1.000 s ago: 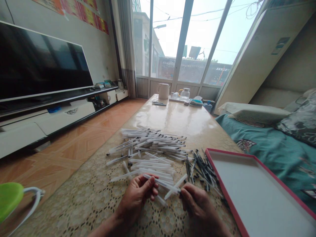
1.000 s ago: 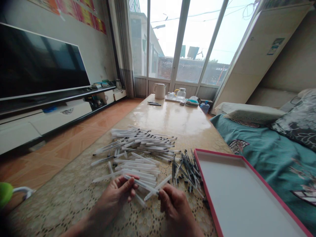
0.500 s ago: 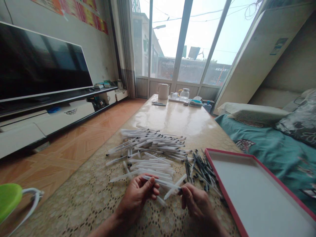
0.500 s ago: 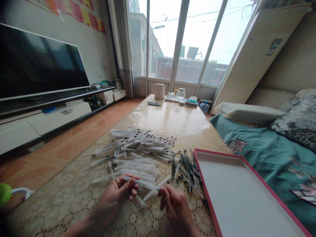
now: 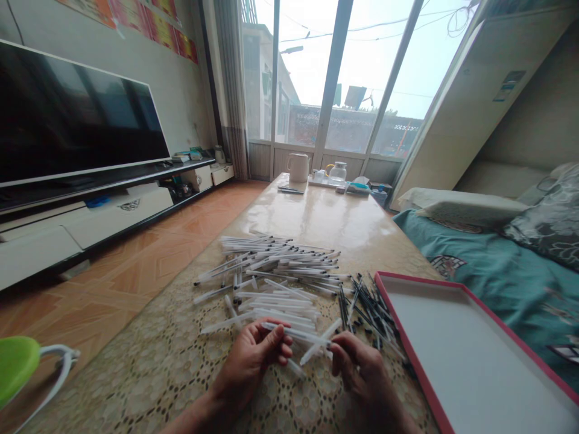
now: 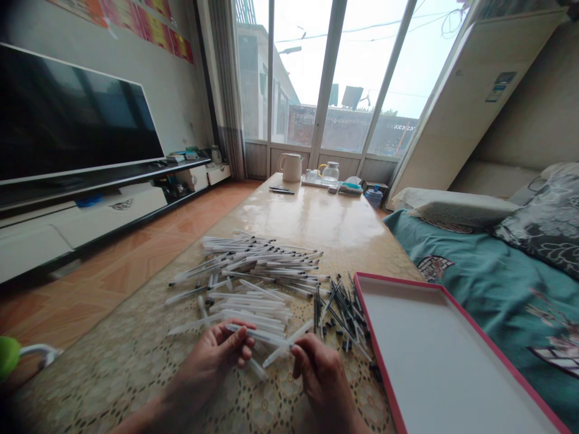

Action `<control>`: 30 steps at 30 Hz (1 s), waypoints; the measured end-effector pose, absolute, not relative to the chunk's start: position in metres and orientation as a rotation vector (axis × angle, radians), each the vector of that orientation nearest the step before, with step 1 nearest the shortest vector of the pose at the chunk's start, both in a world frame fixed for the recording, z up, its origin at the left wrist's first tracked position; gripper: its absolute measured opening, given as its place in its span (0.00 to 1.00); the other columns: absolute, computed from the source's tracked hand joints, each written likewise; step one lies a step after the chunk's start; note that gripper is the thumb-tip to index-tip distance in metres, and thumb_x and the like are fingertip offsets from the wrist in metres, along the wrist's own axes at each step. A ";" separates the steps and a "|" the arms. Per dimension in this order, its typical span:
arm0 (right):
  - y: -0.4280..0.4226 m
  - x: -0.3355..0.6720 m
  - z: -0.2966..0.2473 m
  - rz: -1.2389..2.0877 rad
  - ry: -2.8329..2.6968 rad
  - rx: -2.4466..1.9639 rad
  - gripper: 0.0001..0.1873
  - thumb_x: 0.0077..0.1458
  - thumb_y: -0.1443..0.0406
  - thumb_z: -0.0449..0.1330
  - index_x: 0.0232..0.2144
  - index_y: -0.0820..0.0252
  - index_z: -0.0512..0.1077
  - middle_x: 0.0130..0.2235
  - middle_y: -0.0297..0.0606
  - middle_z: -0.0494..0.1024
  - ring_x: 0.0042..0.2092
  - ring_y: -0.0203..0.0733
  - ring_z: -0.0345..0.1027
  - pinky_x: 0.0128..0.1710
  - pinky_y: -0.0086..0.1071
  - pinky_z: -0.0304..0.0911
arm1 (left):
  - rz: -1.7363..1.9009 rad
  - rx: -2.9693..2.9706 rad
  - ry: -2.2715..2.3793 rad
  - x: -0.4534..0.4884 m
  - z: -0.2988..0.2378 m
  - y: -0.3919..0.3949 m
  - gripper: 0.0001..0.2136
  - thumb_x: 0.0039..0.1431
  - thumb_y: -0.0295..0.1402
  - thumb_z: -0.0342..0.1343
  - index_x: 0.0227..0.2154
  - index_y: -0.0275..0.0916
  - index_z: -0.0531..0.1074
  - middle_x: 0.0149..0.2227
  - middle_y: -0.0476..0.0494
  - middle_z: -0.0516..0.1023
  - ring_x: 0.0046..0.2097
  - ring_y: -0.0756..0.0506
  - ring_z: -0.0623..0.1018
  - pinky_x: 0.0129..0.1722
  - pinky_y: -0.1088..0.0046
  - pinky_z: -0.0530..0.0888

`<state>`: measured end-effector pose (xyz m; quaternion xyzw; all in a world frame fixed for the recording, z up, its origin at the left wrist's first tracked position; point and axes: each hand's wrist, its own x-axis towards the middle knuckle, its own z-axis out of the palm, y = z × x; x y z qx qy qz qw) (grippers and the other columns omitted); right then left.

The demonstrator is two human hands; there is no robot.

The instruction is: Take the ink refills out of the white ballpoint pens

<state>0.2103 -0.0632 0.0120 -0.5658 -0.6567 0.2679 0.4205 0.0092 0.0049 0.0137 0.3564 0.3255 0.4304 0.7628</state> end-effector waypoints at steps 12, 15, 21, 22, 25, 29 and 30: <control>-0.063 0.211 0.012 0.676 -1.630 -1.451 0.13 0.60 0.57 0.49 0.32 0.60 0.67 0.22 0.31 0.68 0.23 0.34 0.62 0.25 0.25 0.56 | 0.932 0.761 0.725 0.010 0.017 0.006 0.12 0.44 0.36 0.66 0.28 0.33 0.75 0.21 0.47 0.77 0.22 0.53 0.73 0.20 0.82 0.68; -0.063 0.211 0.012 0.708 -1.619 -1.450 0.13 0.60 0.57 0.49 0.33 0.59 0.67 0.21 0.30 0.68 0.22 0.34 0.63 0.24 0.24 0.56 | 0.935 0.765 0.729 0.009 0.016 0.006 0.12 0.44 0.36 0.66 0.28 0.33 0.75 0.21 0.47 0.77 0.22 0.53 0.73 0.20 0.81 0.68; -0.062 0.211 0.011 0.693 -1.646 -1.448 0.15 0.61 0.56 0.47 0.32 0.60 0.66 0.21 0.30 0.68 0.23 0.35 0.63 0.25 0.25 0.56 | 0.938 0.775 0.711 0.009 0.014 0.006 0.11 0.45 0.35 0.65 0.28 0.33 0.75 0.22 0.46 0.77 0.22 0.53 0.73 0.20 0.82 0.68; -0.062 0.210 0.011 0.706 -1.625 -1.455 0.14 0.60 0.56 0.48 0.35 0.60 0.66 0.21 0.30 0.68 0.23 0.35 0.63 0.25 0.25 0.56 | 0.939 0.775 0.706 0.009 0.014 0.007 0.11 0.45 0.35 0.65 0.29 0.33 0.75 0.22 0.46 0.77 0.22 0.53 0.73 0.21 0.82 0.68; -0.062 0.210 0.012 0.727 -1.620 -1.483 0.17 0.61 0.55 0.46 0.33 0.60 0.67 0.19 0.29 0.68 0.21 0.34 0.63 0.24 0.25 0.56 | 0.942 0.772 0.712 0.010 0.014 0.007 0.11 0.44 0.36 0.66 0.28 0.33 0.75 0.21 0.47 0.77 0.21 0.53 0.73 0.20 0.81 0.68; -0.062 0.210 0.010 0.685 -1.682 -1.490 0.21 0.63 0.55 0.42 0.27 0.59 0.66 0.17 0.30 0.68 0.21 0.34 0.62 0.24 0.25 0.55 | 0.942 0.766 0.726 0.010 0.015 0.007 0.11 0.44 0.35 0.66 0.28 0.33 0.75 0.22 0.46 0.78 0.22 0.53 0.74 0.20 0.81 0.69; -0.062 0.210 0.010 0.688 -1.676 -1.490 0.19 0.62 0.55 0.43 0.29 0.60 0.66 0.18 0.30 0.68 0.21 0.34 0.62 0.24 0.25 0.55 | 0.947 0.766 0.724 0.010 0.014 0.007 0.11 0.45 0.35 0.66 0.28 0.33 0.75 0.22 0.46 0.78 0.22 0.53 0.74 0.20 0.81 0.69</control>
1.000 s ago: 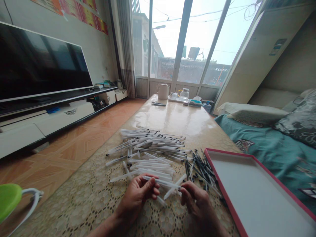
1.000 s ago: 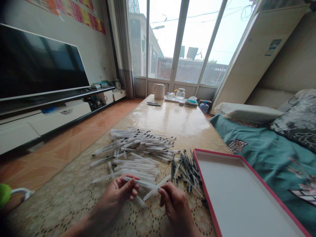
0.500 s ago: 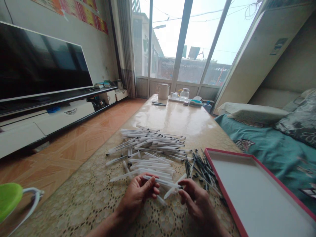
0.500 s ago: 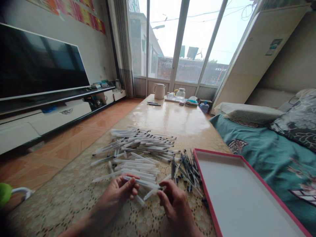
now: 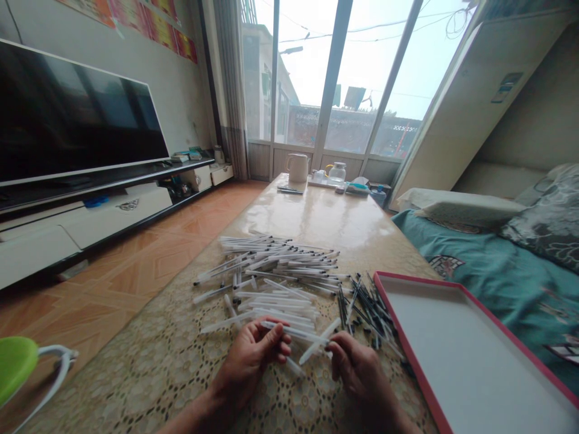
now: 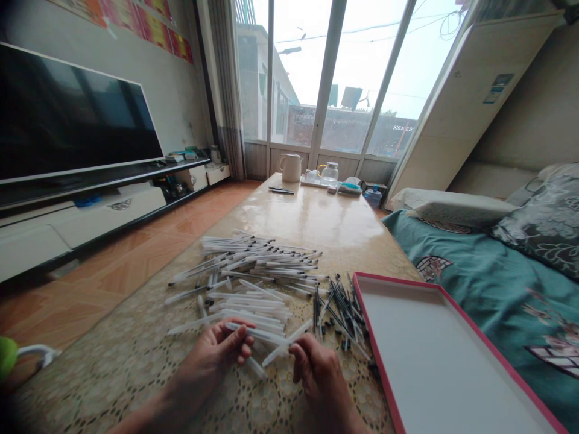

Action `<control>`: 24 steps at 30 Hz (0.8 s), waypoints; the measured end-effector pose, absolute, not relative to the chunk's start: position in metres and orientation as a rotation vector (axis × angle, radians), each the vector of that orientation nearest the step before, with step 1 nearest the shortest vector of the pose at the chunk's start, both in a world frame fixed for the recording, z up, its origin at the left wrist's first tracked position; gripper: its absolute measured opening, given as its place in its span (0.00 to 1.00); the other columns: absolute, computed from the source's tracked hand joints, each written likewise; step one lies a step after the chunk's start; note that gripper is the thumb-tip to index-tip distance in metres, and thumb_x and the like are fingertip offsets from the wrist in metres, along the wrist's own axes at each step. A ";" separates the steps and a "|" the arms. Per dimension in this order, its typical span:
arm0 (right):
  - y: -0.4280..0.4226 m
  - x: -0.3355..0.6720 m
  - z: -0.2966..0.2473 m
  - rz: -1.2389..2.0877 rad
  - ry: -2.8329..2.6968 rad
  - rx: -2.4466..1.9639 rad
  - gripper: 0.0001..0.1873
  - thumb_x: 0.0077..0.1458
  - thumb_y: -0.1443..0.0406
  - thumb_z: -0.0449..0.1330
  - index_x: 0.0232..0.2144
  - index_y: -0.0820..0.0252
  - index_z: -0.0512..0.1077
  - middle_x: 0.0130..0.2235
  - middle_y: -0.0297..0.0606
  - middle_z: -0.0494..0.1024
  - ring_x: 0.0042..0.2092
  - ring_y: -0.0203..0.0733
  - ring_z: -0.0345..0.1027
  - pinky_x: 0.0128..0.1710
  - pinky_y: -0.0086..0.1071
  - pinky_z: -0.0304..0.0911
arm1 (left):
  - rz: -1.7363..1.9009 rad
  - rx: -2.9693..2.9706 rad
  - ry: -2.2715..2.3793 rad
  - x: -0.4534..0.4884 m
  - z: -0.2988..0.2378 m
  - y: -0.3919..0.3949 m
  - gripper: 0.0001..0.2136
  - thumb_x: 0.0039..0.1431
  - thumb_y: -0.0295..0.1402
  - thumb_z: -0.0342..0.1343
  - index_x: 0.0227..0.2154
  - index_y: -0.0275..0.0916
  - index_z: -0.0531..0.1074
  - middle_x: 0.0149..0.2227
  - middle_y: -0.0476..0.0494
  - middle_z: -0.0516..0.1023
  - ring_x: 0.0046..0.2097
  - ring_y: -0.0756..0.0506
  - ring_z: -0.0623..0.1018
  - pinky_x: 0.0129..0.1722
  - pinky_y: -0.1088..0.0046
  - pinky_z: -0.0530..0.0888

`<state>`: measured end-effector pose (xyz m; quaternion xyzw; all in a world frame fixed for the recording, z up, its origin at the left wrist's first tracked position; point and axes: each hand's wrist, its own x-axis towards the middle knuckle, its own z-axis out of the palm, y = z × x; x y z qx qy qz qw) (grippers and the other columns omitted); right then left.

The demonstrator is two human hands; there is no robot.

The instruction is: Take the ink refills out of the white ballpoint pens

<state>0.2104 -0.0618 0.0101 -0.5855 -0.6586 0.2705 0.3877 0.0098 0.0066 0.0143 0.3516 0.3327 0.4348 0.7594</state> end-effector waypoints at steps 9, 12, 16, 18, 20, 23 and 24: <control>-0.061 0.209 0.007 0.689 -1.662 -1.461 0.21 0.62 0.54 0.43 0.28 0.59 0.67 0.17 0.29 0.67 0.20 0.34 0.61 0.23 0.25 0.55 | 0.950 0.776 0.711 0.010 0.013 0.006 0.11 0.45 0.35 0.65 0.28 0.33 0.75 0.21 0.47 0.77 0.21 0.53 0.74 0.20 0.82 0.69; -0.060 0.209 0.006 0.705 -1.636 -1.445 0.18 0.60 0.54 0.47 0.33 0.60 0.67 0.19 0.30 0.69 0.21 0.34 0.63 0.23 0.24 0.56 | 0.938 0.768 0.711 0.010 0.014 0.007 0.11 0.45 0.35 0.65 0.28 0.33 0.75 0.22 0.47 0.77 0.22 0.53 0.74 0.20 0.82 0.68; -0.060 0.208 0.009 0.708 -1.646 -1.418 0.21 0.62 0.53 0.43 0.28 0.60 0.67 0.17 0.31 0.69 0.20 0.34 0.64 0.24 0.24 0.57 | 0.940 0.791 0.718 0.009 0.013 0.006 0.11 0.45 0.36 0.65 0.28 0.33 0.75 0.21 0.47 0.77 0.21 0.53 0.74 0.20 0.81 0.69; -0.061 0.208 0.010 0.721 -1.616 -1.412 0.22 0.62 0.53 0.43 0.27 0.59 0.67 0.17 0.31 0.69 0.19 0.34 0.64 0.23 0.24 0.57 | 0.946 0.808 0.714 0.010 0.013 0.006 0.12 0.45 0.36 0.65 0.28 0.33 0.75 0.21 0.47 0.77 0.21 0.53 0.74 0.20 0.81 0.68; -0.062 0.207 0.010 0.825 -1.553 -1.393 0.21 0.61 0.52 0.45 0.27 0.60 0.66 0.20 0.32 0.71 0.19 0.32 0.64 0.20 0.24 0.56 | 0.950 0.820 0.710 0.010 0.014 0.005 0.12 0.44 0.37 0.65 0.28 0.33 0.75 0.21 0.47 0.77 0.21 0.52 0.73 0.20 0.81 0.68; -0.062 0.206 0.011 0.966 -1.429 -1.343 0.20 0.60 0.51 0.48 0.29 0.60 0.65 0.24 0.34 0.72 0.18 0.31 0.64 0.16 0.23 0.56 | 0.972 0.804 0.711 0.009 0.015 0.005 0.12 0.45 0.36 0.65 0.29 0.33 0.75 0.22 0.47 0.77 0.21 0.52 0.73 0.20 0.81 0.68; -0.062 0.206 0.011 0.978 -1.394 -1.331 0.19 0.59 0.51 0.49 0.29 0.61 0.65 0.25 0.34 0.72 0.18 0.31 0.65 0.16 0.23 0.56 | 0.988 0.788 0.718 0.008 0.015 0.005 0.12 0.45 0.36 0.65 0.29 0.33 0.75 0.22 0.47 0.77 0.22 0.53 0.73 0.20 0.81 0.68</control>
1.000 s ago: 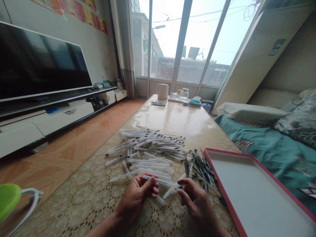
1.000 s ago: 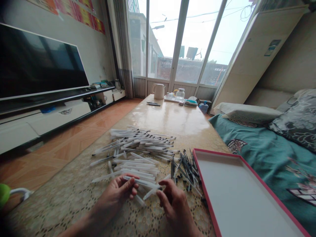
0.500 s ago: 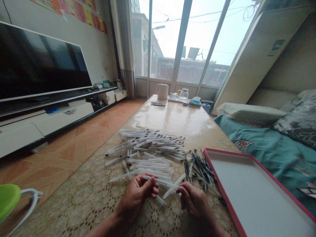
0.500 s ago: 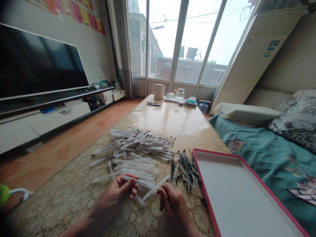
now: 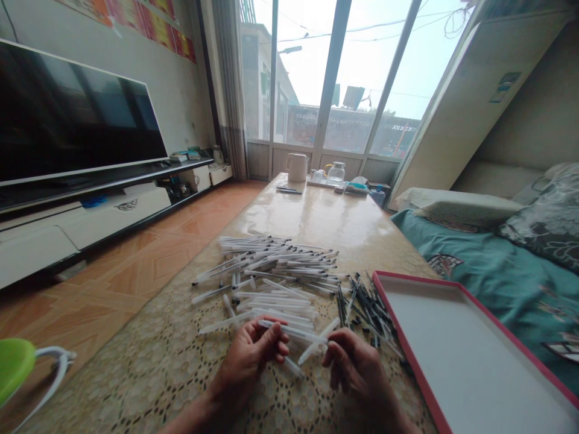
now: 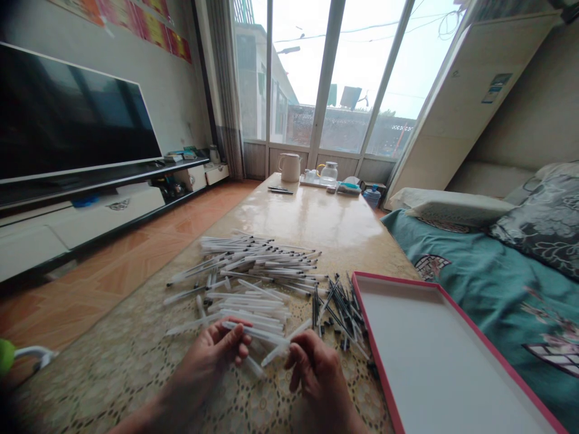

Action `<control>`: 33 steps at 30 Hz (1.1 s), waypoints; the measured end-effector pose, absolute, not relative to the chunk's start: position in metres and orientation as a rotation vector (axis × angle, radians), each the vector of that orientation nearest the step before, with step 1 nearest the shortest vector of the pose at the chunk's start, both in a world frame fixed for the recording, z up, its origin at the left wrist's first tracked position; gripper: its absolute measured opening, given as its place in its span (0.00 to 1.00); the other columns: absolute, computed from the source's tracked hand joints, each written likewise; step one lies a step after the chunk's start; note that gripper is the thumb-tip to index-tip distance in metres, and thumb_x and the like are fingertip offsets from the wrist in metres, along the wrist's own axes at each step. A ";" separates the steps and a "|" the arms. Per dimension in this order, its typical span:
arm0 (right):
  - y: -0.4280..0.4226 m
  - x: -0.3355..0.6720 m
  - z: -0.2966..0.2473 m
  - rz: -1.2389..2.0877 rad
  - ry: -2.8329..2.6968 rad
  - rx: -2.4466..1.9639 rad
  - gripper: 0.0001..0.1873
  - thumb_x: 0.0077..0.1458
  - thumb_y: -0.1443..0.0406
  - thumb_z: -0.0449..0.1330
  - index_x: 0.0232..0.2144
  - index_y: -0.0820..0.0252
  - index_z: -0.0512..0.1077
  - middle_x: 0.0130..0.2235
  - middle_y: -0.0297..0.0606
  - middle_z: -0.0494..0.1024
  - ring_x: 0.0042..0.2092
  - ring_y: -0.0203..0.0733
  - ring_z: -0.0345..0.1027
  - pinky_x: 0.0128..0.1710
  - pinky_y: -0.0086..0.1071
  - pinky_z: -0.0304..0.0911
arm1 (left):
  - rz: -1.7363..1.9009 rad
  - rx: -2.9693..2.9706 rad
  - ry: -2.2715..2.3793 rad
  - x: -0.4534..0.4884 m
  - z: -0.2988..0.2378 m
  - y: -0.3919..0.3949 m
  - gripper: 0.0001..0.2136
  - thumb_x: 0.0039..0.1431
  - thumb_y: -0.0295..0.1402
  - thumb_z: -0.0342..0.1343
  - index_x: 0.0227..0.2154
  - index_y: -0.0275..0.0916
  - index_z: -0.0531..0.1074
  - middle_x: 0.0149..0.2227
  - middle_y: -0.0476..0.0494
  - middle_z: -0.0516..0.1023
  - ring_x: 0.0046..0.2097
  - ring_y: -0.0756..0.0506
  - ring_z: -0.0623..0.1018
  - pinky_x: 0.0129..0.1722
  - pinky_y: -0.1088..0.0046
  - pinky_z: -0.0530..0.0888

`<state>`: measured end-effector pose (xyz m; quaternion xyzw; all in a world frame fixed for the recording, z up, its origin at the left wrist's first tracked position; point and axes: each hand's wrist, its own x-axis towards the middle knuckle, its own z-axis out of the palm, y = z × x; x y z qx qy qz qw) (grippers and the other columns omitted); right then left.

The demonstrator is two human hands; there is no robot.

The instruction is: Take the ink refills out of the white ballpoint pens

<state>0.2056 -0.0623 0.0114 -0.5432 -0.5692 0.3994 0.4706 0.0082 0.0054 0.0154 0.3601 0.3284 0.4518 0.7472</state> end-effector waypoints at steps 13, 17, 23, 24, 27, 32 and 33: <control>-0.059 0.199 0.023 1.262 -1.084 -1.227 0.18 0.50 0.51 0.59 0.25 0.60 0.62 0.20 0.23 0.60 0.16 0.24 0.47 0.13 0.19 0.45 | 0.974 0.774 0.717 0.008 0.017 0.007 0.11 0.45 0.36 0.65 0.28 0.33 0.75 0.21 0.47 0.76 0.21 0.53 0.73 0.19 0.81 0.68; -0.058 0.216 0.028 1.120 -1.073 -1.285 0.17 0.51 0.53 0.60 0.26 0.60 0.62 0.20 0.24 0.59 0.17 0.25 0.49 0.15 0.20 0.47 | 1.038 0.732 0.735 0.005 0.018 0.009 0.11 0.45 0.35 0.65 0.29 0.34 0.74 0.22 0.48 0.76 0.21 0.53 0.73 0.19 0.81 0.68; -0.060 0.260 0.039 0.601 -0.883 -1.487 0.14 0.52 0.54 0.57 0.30 0.58 0.62 0.21 0.27 0.63 0.19 0.31 0.55 0.17 0.24 0.52 | 1.154 0.681 0.809 0.001 0.023 0.009 0.10 0.47 0.32 0.64 0.32 0.34 0.73 0.23 0.48 0.77 0.22 0.53 0.74 0.21 0.81 0.69; -0.060 0.266 0.040 0.452 -0.864 -1.580 0.14 0.52 0.54 0.57 0.30 0.58 0.62 0.21 0.28 0.64 0.20 0.33 0.58 0.19 0.25 0.55 | 1.163 0.695 0.825 0.001 0.024 0.008 0.11 0.46 0.32 0.64 0.32 0.34 0.73 0.22 0.48 0.77 0.21 0.53 0.73 0.20 0.81 0.69; -0.058 0.276 0.039 0.049 -0.884 -1.857 0.13 0.53 0.55 0.55 0.33 0.59 0.63 0.24 0.35 0.70 0.24 0.40 0.66 0.26 0.32 0.61 | 1.163 0.756 0.882 0.003 0.028 0.006 0.12 0.45 0.34 0.65 0.32 0.34 0.73 0.22 0.49 0.76 0.21 0.53 0.73 0.20 0.81 0.69; -0.054 0.276 0.033 -0.322 -1.160 -1.970 0.15 0.54 0.59 0.51 0.40 0.63 0.64 0.37 0.49 0.69 0.28 0.44 0.67 0.29 0.37 0.63 | 1.217 0.815 0.980 0.005 0.034 0.005 0.30 0.43 0.35 0.65 0.51 0.37 0.63 0.23 0.51 0.76 0.22 0.51 0.74 0.21 0.78 0.72; -0.053 0.275 0.034 -0.368 -1.192 -1.975 0.15 0.54 0.59 0.51 0.41 0.64 0.64 0.40 0.51 0.67 0.28 0.44 0.66 0.29 0.37 0.63 | 1.235 0.830 0.993 0.006 0.036 0.005 0.35 0.43 0.35 0.65 0.55 0.39 0.58 0.24 0.51 0.77 0.22 0.50 0.74 0.21 0.78 0.72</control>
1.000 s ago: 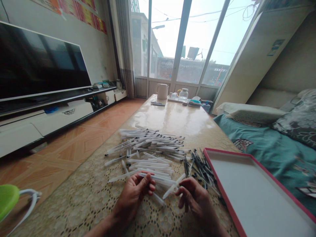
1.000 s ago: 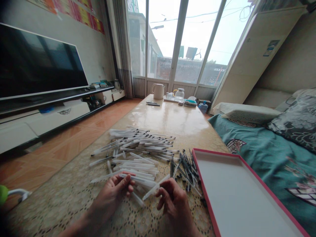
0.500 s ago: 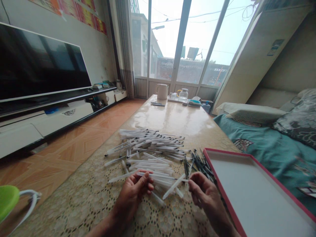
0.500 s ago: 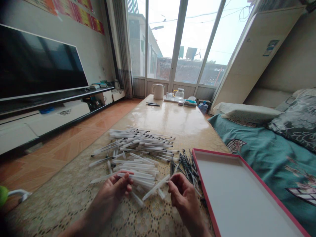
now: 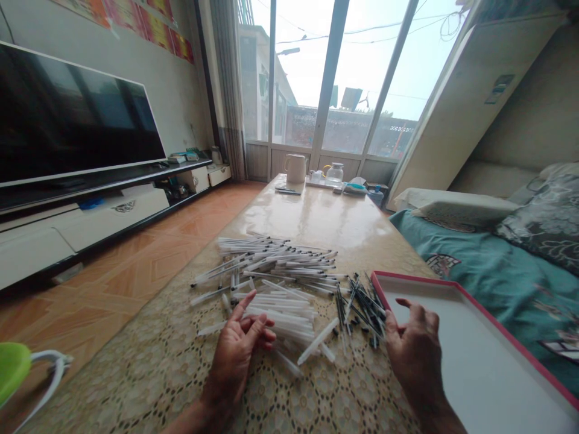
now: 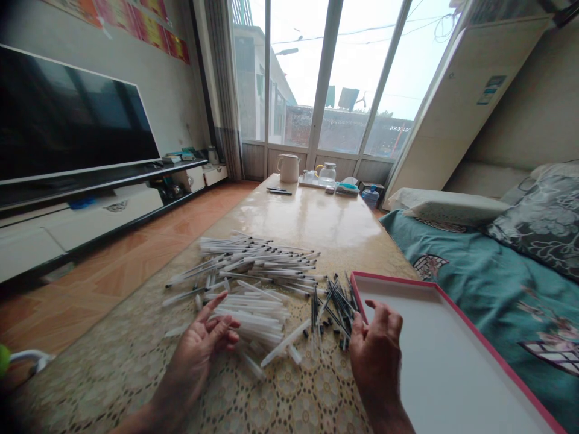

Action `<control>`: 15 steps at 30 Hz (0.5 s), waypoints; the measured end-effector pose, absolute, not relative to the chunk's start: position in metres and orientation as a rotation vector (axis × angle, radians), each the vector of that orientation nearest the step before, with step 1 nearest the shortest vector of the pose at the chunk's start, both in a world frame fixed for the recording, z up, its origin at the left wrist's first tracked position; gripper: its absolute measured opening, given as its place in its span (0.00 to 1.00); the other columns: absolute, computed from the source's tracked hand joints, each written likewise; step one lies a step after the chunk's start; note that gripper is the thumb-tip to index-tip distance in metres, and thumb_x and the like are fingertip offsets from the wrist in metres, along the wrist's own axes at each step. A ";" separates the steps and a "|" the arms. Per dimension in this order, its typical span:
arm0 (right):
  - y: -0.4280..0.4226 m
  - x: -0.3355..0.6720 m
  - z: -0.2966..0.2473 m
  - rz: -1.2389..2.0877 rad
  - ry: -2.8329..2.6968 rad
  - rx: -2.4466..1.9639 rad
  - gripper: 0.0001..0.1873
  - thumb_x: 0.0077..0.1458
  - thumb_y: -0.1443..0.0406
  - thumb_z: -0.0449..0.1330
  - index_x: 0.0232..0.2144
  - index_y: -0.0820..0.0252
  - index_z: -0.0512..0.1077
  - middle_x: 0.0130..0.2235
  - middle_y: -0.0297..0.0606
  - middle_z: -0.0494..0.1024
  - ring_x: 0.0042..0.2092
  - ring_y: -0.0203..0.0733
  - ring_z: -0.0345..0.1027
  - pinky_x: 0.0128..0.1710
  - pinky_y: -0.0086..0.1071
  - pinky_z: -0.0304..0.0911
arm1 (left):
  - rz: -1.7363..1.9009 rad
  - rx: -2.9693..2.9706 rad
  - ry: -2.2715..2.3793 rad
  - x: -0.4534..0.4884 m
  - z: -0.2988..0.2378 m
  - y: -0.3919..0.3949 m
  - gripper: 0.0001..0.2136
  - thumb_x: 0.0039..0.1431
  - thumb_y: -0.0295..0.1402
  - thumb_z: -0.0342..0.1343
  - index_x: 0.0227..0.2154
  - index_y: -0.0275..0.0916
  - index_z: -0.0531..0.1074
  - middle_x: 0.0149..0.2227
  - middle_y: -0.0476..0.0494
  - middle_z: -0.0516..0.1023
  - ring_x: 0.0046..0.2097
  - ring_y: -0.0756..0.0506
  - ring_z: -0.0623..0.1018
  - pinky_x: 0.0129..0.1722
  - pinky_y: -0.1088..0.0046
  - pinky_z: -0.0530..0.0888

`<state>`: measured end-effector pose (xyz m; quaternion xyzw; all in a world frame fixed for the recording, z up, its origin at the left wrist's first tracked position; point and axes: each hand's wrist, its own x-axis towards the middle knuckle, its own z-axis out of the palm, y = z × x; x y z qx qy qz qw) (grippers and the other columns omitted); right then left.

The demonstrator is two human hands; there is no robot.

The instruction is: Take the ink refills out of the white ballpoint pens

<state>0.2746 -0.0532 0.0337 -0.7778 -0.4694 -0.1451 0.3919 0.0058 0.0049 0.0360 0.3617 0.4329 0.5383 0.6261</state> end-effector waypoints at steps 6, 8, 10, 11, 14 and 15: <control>-0.053 0.254 0.037 -0.240 -1.312 -1.848 0.12 0.56 0.62 0.49 0.40 0.61 0.65 0.39 0.45 0.67 0.25 0.38 0.64 0.29 0.36 0.64 | 1.328 0.912 1.043 0.007 0.041 0.001 0.37 0.47 0.35 0.61 0.59 0.42 0.49 0.27 0.50 0.77 0.21 0.50 0.74 0.19 0.78 0.71; -0.053 0.242 0.036 -0.001 -1.429 -1.773 0.10 0.57 0.63 0.48 0.39 0.60 0.65 0.35 0.42 0.70 0.28 0.40 0.67 0.30 0.33 0.65 | 1.330 0.925 1.024 0.006 0.039 0.000 0.30 0.47 0.35 0.61 0.53 0.41 0.56 0.24 0.53 0.75 0.19 0.51 0.72 0.17 0.80 0.69; -0.050 0.229 0.036 0.228 -1.555 -1.739 0.08 0.57 0.65 0.49 0.38 0.59 0.65 0.33 0.39 0.72 0.32 0.40 0.68 0.31 0.31 0.65 | 1.299 0.927 0.992 0.006 0.035 0.000 0.22 0.47 0.36 0.60 0.45 0.40 0.62 0.21 0.55 0.72 0.17 0.53 0.70 0.15 0.81 0.66; -0.048 0.223 0.036 0.295 -1.618 -1.735 0.07 0.57 0.67 0.49 0.38 0.59 0.65 0.33 0.38 0.72 0.33 0.40 0.69 0.32 0.30 0.64 | 1.274 0.929 0.978 0.005 0.033 0.000 0.18 0.47 0.37 0.60 0.41 0.40 0.64 0.20 0.56 0.71 0.16 0.53 0.69 0.14 0.81 0.65; -0.033 0.213 0.039 0.256 -1.832 -1.767 0.08 0.55 0.71 0.50 0.36 0.60 0.66 0.36 0.39 0.73 0.36 0.39 0.68 0.36 0.29 0.63 | 1.203 0.980 0.953 0.006 0.026 0.001 0.14 0.48 0.39 0.60 0.35 0.40 0.65 0.18 0.57 0.69 0.14 0.54 0.67 0.12 0.82 0.61; -0.026 0.212 0.040 0.186 -1.908 -1.798 0.08 0.54 0.72 0.51 0.36 0.60 0.67 0.37 0.39 0.73 0.37 0.39 0.68 0.37 0.29 0.62 | 1.186 1.005 0.949 0.006 0.024 0.000 0.14 0.48 0.40 0.59 0.35 0.40 0.66 0.18 0.57 0.69 0.14 0.54 0.67 0.11 0.82 0.61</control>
